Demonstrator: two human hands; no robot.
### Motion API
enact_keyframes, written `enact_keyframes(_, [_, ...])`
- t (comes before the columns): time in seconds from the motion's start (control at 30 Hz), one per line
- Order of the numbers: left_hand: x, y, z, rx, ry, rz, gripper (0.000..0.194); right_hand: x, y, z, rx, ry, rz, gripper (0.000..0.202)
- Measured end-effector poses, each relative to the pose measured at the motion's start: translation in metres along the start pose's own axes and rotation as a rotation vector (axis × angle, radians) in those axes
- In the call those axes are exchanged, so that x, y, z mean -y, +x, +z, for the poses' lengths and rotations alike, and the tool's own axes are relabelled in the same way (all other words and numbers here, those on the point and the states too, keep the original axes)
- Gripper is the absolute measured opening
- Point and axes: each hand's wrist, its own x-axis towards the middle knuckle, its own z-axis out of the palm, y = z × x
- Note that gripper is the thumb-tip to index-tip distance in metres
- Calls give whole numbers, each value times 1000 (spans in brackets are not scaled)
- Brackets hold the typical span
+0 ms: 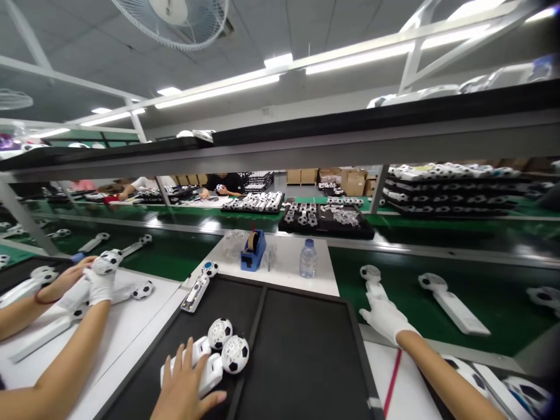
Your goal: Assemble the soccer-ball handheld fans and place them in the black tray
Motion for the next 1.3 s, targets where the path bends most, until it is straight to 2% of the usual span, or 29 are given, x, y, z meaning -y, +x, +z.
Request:
enact_keyframes(0.07, [13, 5, 5, 54, 0, 50, 69, 1, 2, 8, 36, -43, -10, 51])
enact_keyframes(0.13, [15, 16, 3, 67, -50, 132, 57, 10, -1, 9, 51, -56, -50, 55])
enact_keyframes(0.2, [11, 28, -4, 66, -150, 179, 43, 23, -9, 4, 43, -39, -112, 57])
enact_keyframes(0.3, [-5, 40, -20, 38, -345, 176, 28, 47, -36, -10, 54, 61, -239, 55])
enact_keyframes(0.33, [-13, 41, -27, 44, -428, 198, 25, 55, -48, -15, 105, 136, -288, 53])
enact_keyframes(0.43, [-49, 38, -52, 179, -843, 345, 26, 79, -88, -27, 511, 567, -396, 58])
enact_keyframes(0.53, [-96, 27, -81, 373, -1424, 502, 38, 103, -120, -38, 681, 828, -413, 70])
enact_keyframes(0.63, [-144, 19, -106, 528, -1798, 591, 38, 116, -135, -51, 810, 1129, -529, 61])
enact_keyframes(0.7, [-170, 20, -117, 603, -1911, 596, 37, 116, -138, -63, 787, 1351, -519, 52])
enact_keyframes(0.73, [-181, 23, -120, 599, -1945, 554, 37, 114, -138, -69, 736, 1454, -476, 50])
enact_keyframes(0.8, [-198, 31, -121, 509, -1981, 393, 32, 107, -137, -82, 639, 1639, -374, 45])
enact_keyframes(0.87, [-211, 39, -116, 366, -2008, 219, 24, 101, -134, -92, 555, 1780, -230, 39])
enact_keyframes(0.93, [-220, 45, -108, 345, -2050, 133, 26, 98, -130, -98, 499, 1871, -55, 31])
enact_keyframes(0.97, [-224, 46, -104, 406, -2094, 132, 27, 98, -128, -100, 470, 1904, 15, 26])
enact_keyframes(1.03, [-230, 45, -99, 602, -2194, 154, 26, 100, -123, -100, 456, 1930, 103, 17])
enact_keyframes(1.13, [-235, 41, -97, 851, -2296, 167, 29, 107, -120, -100, 534, 1955, 135, 11])
enact_keyframes(1.23, [-234, 40, -99, 926, -2342, 144, 34, 113, -121, -99, 557, 1974, 132, 9])
enact_keyframes(1.3, [-232, 41, -99, 918, -2365, 157, 33, 116, -121, -98, 536, 1957, 122, 9])
